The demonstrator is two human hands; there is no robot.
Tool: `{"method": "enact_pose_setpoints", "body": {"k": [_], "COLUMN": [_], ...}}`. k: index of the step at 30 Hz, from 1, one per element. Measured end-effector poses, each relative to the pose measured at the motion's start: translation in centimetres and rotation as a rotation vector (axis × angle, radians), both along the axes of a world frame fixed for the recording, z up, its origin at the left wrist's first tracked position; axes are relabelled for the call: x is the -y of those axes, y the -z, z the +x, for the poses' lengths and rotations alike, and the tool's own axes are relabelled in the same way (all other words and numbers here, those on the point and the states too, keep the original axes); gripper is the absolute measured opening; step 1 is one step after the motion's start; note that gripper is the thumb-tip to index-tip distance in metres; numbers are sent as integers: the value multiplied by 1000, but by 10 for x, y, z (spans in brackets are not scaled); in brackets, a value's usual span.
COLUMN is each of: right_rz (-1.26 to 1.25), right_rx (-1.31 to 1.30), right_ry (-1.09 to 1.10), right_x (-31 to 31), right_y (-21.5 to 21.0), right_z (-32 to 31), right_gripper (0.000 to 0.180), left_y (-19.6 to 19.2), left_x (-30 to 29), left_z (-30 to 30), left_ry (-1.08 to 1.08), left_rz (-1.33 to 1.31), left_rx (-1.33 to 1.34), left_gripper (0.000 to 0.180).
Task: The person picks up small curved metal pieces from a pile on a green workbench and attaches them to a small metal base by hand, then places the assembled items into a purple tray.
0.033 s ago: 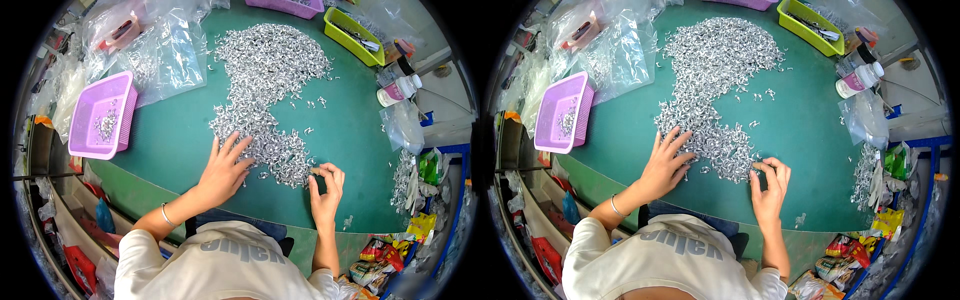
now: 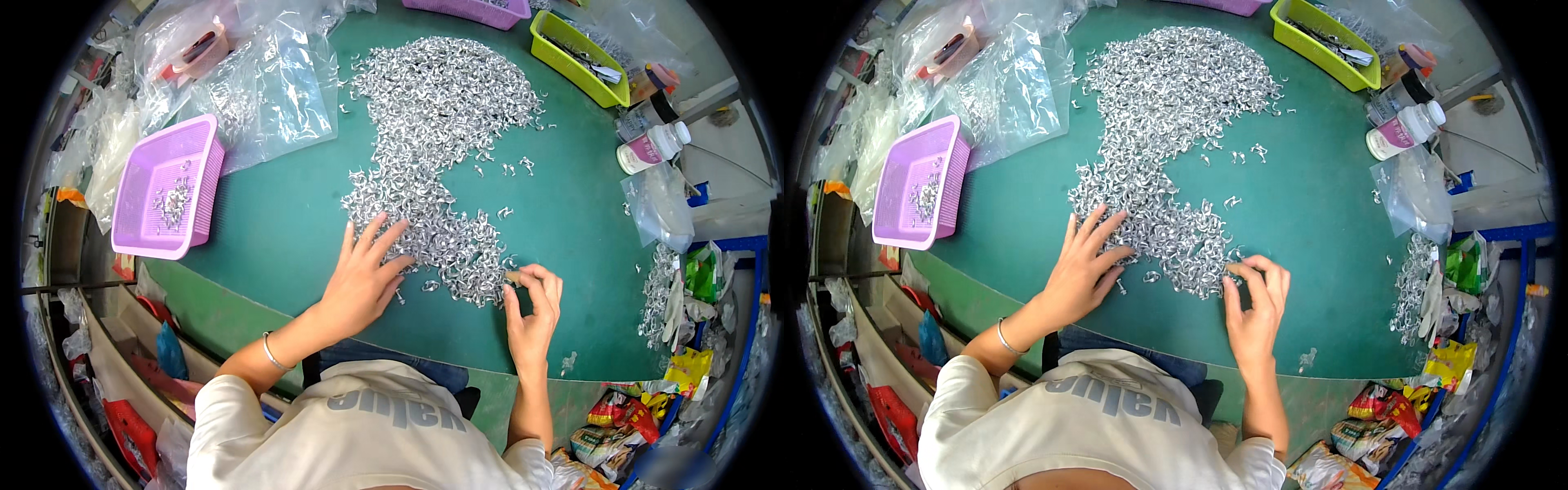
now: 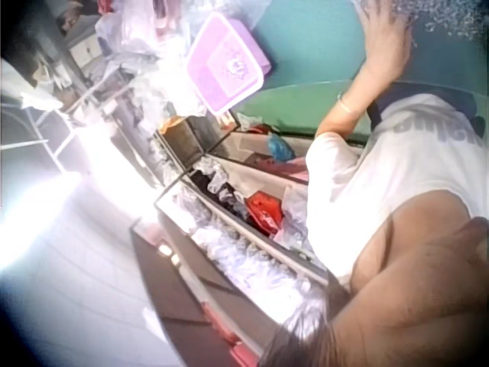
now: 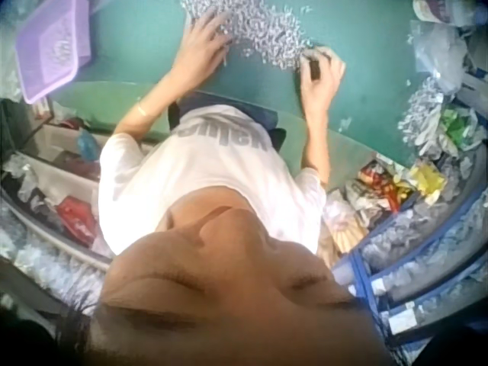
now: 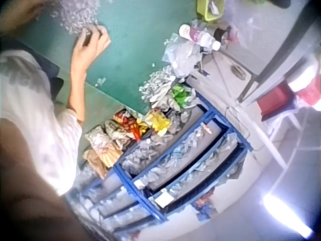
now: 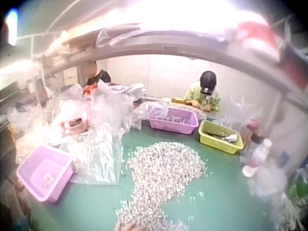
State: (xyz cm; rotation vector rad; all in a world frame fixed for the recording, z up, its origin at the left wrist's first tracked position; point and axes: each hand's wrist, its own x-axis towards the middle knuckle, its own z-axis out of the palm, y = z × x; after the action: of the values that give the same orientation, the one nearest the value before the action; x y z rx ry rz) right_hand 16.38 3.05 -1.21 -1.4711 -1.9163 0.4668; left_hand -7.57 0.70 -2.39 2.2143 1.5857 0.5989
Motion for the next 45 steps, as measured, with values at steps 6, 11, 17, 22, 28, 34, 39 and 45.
{"method": "enact_pose_setpoints", "body": {"k": [6,11,17,22,28,34,39,45], "right_rz": [69,151,-175,-719,-719,-665,-670,-699], "right_rx": [234,305,-340,-1002,-1059,-1056,-1134,-1187], "right_ry": [-170,-135,-41,-88,-80,-82,-69,-83], "right_x": [-21,-25,0,23,32,36,40,41], "right_y": [1,7,-7,-14,-17,-19,-16,-17], "right_z": [-43,-41,-30,-33,-36,-37,-39,-43], "right_gripper": [24,22,19,15,11,7,5,7], "left_y": [0,-7,-15,-15,-20,-19,-23,-21], "left_x": [5,7,10,3,5,9,12,13], "left_z": [-1,4,24,44,45,45,47,44], "left_ry": [-97,-133,-80,-2,11,-4,-34,-29], "left_rz": [21,21,-41,-200,-294,-524,-702,-810], "left_rx": [29,123,607,1034,1076,1310,1514,1581], "left_gripper": [28,30,33,31,16,11,10,10]}}
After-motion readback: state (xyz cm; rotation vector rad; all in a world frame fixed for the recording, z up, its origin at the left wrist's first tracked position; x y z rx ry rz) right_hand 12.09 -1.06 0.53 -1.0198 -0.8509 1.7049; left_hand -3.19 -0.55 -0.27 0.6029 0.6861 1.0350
